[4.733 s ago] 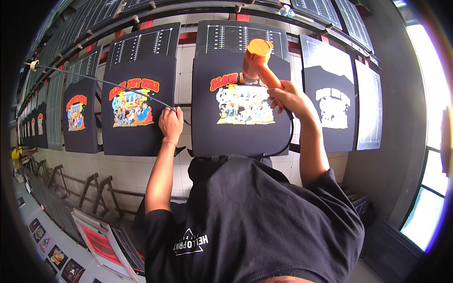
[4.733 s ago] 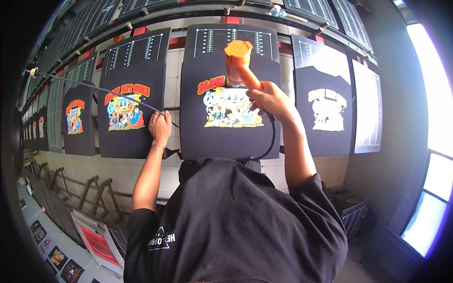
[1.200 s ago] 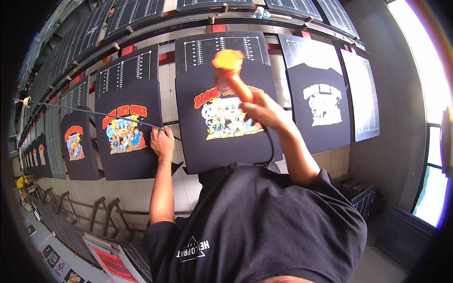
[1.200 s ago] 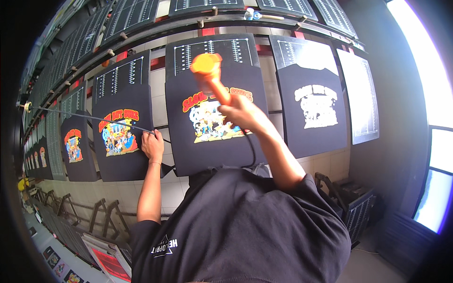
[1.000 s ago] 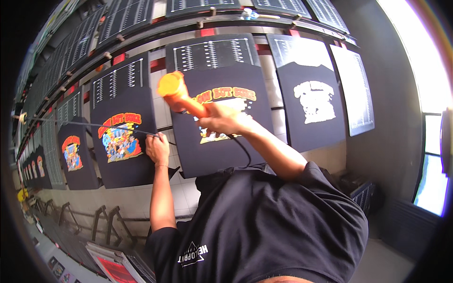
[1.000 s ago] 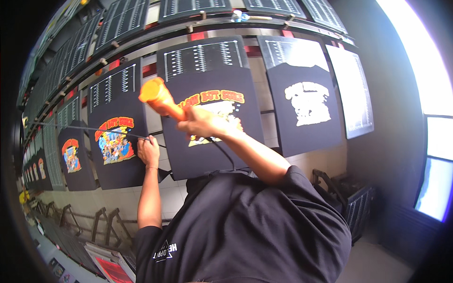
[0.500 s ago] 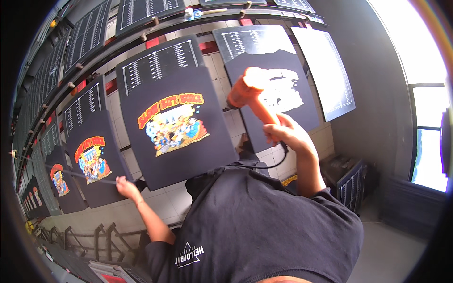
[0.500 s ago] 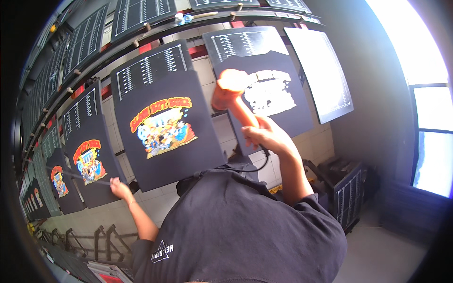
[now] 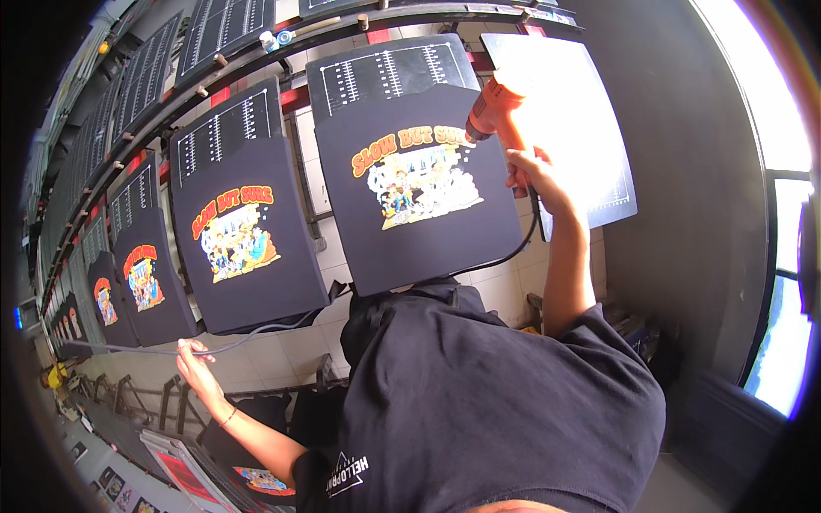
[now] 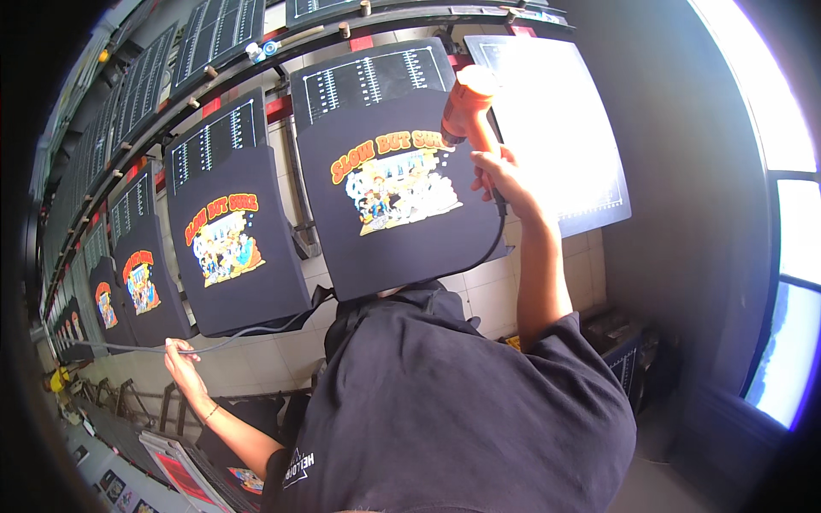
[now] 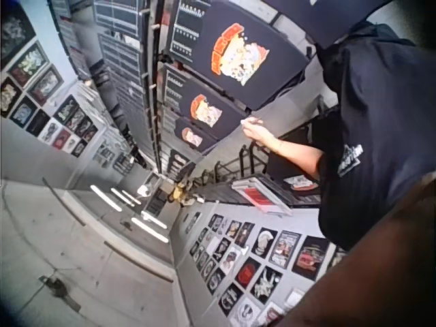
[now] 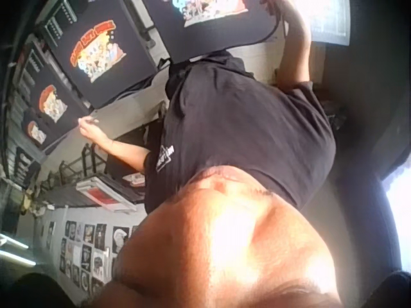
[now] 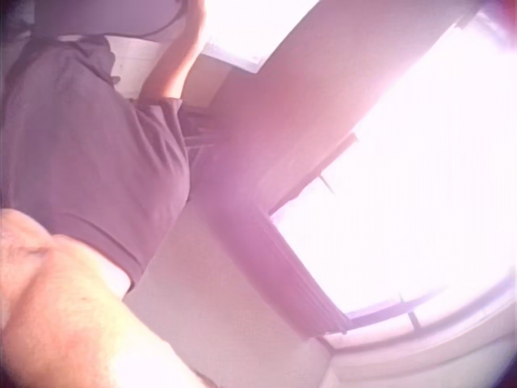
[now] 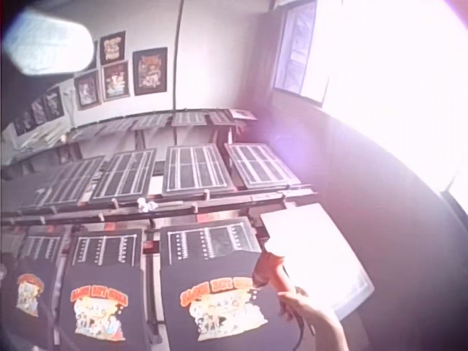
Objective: The person uses a heat gun to dry ink on a series of black t-shirts mounted on a screen-printing press, moving the gun over each printed graphic while holding the press steady.
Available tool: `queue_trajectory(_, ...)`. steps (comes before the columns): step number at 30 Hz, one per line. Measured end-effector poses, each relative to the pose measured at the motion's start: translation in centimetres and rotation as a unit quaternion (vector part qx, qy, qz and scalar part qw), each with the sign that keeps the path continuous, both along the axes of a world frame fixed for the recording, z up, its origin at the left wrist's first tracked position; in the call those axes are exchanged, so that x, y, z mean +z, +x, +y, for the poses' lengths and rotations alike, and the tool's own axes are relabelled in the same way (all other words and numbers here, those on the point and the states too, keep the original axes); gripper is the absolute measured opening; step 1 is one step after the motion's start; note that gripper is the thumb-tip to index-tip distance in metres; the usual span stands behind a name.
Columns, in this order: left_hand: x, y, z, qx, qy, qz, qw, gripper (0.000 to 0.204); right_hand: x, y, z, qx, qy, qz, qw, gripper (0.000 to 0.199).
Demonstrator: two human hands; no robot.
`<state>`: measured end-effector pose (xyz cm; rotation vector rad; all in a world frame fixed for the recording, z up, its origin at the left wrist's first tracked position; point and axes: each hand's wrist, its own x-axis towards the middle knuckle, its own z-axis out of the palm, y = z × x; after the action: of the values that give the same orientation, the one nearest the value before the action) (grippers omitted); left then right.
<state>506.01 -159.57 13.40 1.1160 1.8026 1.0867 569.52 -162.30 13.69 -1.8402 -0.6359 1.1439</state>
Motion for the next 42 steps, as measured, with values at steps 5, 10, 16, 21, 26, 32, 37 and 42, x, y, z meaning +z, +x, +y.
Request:
queue_trajectory(5, 6.0, 9.3, -0.9, -0.171, 0.054, -0.117, 0.977, 0.038, -1.4, 2.6, 1.2, 0.009, -0.032, -0.020, 0.999, 0.030)
queue_trajectory(10, 6.4, 17.0, -0.7, -0.335, 0.042, -0.086, 0.937, 0.041, -1.5, 2.8, 1.6, 0.034, -0.019, -0.014, 0.999, 0.033)
queue_trajectory(16, 4.5, 22.8, 0.6, -0.462, -0.044, -0.045, 0.884, 0.040, -1.6, 2.5, 2.2, 0.049, -0.016, -0.003, 0.999, 0.035)
queue_trajectory(21, -0.9, 21.7, 3.2, -0.410, -0.100, 0.024, 0.906, 0.035, -2.1, 2.2, 1.8, 0.055, -0.018, -0.009, 0.998, 0.036)
queue_trajectory(26, -5.7, 18.8, 6.2, -0.255, -0.056, -0.036, 0.965, 0.036, -0.5, 1.4, 0.4, 0.049, -0.053, -0.003, 0.997, 0.036)
queue_trajectory(32, -10.2, 15.4, 9.3, -0.195, -0.059, -0.060, 0.977, 0.040, -0.7, 1.1, -0.2, 0.040, -0.059, -0.014, 0.997, 0.034)
queue_trajectory(37, -13.3, 16.1, 8.1, -0.180, -0.106, -0.046, 0.977, 0.041, -0.8, 0.2, 0.6, 0.014, -0.039, -0.013, 0.999, 0.032)
queue_trajectory(42, -17.1, 16.5, 4.9, -0.185, -0.040, -0.011, 0.982, 0.038, -0.3, -0.8, 1.7, 0.038, -0.042, -0.006, 0.998, 0.030)
